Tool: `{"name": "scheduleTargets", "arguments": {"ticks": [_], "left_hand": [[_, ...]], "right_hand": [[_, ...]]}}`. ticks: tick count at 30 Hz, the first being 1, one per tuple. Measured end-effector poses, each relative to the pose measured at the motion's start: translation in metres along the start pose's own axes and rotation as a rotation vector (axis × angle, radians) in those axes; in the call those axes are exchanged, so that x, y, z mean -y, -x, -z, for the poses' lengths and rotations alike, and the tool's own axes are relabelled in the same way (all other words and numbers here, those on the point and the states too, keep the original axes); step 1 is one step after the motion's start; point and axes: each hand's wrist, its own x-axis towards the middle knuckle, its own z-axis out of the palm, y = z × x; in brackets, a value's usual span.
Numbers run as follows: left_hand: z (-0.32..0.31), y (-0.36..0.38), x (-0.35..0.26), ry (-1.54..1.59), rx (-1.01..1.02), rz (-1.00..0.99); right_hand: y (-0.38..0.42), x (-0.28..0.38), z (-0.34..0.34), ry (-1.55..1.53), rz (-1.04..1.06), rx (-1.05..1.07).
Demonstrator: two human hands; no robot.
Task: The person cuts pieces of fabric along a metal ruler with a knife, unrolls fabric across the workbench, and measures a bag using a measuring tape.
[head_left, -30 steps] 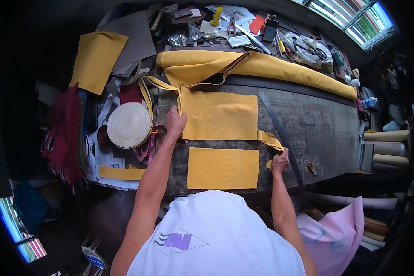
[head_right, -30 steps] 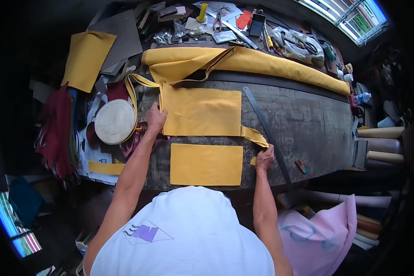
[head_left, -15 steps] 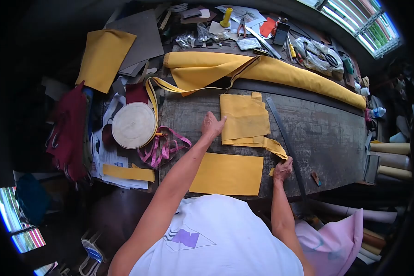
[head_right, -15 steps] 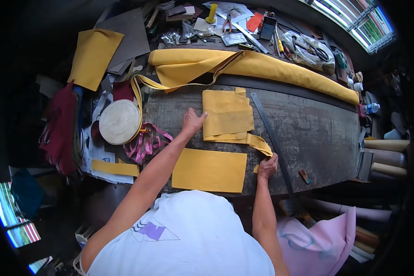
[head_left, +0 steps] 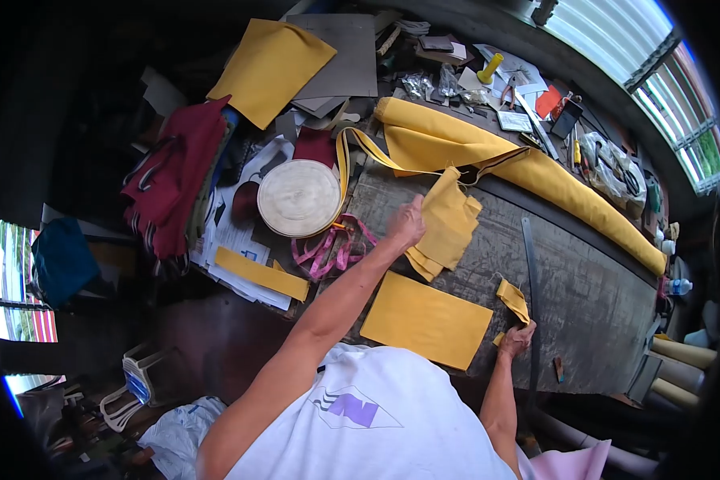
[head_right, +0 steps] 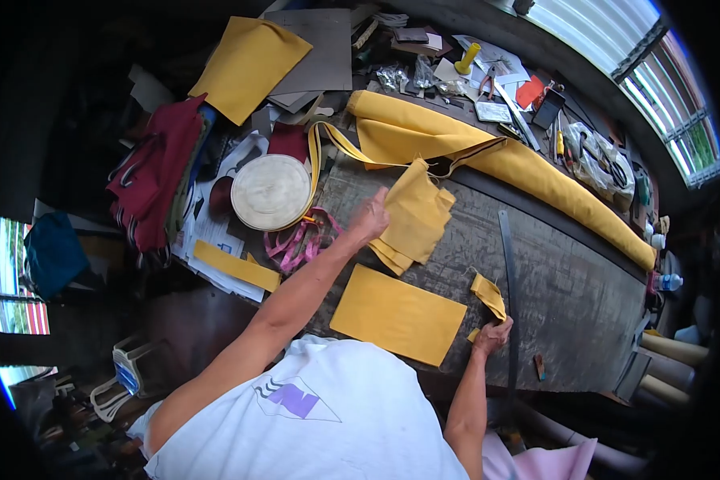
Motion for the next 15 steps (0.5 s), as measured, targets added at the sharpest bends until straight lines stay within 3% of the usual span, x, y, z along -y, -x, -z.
{"name": "scheduleTargets", "arguments": {"ticks": [3,6,10,11,15], "left_hand": [[0.013,0.010,0.001,-0.190,-0.010,-0.152],[-0.024,0.013,0.014,-0.368,0.213,-0.240],[-0.054,0.008,0.044,-0.256,-0.200,-0.104],[-0.060,0.002,0.052,-0.209,-0.202,-0.008],[-0.077,-0.015,0.076,-0.143,-0.111,-0.031]], "right_hand": [[0.003,-0.001,-0.002,0.000,-0.001,-0.009],[0.003,0.000,0.000,0.012,-0.001,0.016],[0.002,-0.001,0.000,0.059,-0.013,0.034],[0.001,-0.003,-0.001,0.063,-0.011,0.039],[0.002,-0.004,-0.002,0.045,-0.019,0.041]]}}
